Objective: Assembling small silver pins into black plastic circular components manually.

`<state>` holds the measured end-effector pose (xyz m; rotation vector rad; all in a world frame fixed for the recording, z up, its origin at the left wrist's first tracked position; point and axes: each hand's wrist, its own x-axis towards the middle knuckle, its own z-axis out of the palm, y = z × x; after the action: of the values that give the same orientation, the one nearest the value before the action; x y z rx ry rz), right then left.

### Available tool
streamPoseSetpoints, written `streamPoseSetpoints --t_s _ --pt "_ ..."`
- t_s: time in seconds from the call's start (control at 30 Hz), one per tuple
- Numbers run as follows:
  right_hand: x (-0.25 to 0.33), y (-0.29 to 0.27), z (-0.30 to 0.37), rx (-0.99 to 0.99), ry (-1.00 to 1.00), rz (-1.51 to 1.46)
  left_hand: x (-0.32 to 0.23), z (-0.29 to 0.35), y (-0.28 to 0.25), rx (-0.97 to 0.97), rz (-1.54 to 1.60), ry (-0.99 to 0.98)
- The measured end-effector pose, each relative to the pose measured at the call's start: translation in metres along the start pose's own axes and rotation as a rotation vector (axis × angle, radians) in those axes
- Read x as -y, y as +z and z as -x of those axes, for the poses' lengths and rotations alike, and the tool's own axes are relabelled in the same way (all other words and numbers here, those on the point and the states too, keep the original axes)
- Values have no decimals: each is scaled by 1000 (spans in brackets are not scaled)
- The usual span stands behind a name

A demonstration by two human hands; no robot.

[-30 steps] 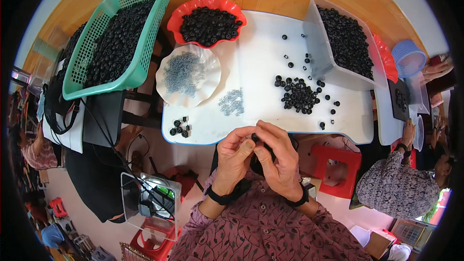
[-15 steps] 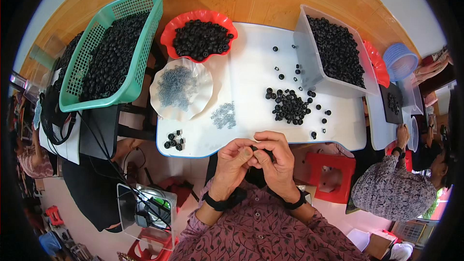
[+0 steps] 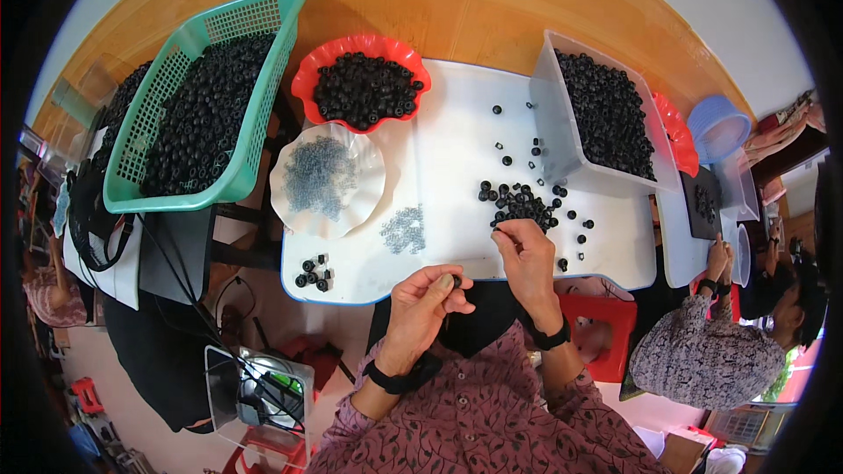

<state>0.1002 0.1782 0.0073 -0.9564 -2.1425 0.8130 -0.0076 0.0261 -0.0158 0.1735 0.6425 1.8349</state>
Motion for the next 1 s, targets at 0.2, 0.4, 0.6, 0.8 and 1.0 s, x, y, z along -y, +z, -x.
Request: streamPoseSetpoints --t_s 0.2,0.4,0.6,0.8,1.0 --pt "-9 4 -21 48 -11 118 1 -6 -3 -16 -18 19" --pt "-13 -5 -69 19 -203 283 -2 -11 -9 -27 -3 15" --pt "-26 5 -122 111 -125 562 -1 -14 -13 -34 -10 -2" --pt "-42 19 -143 188 -125 640 -3 -14 -18 -47 -40 1" --pt "-37 22 -151 250 -34 623 -1 -14 -16 -38 -65 -1"
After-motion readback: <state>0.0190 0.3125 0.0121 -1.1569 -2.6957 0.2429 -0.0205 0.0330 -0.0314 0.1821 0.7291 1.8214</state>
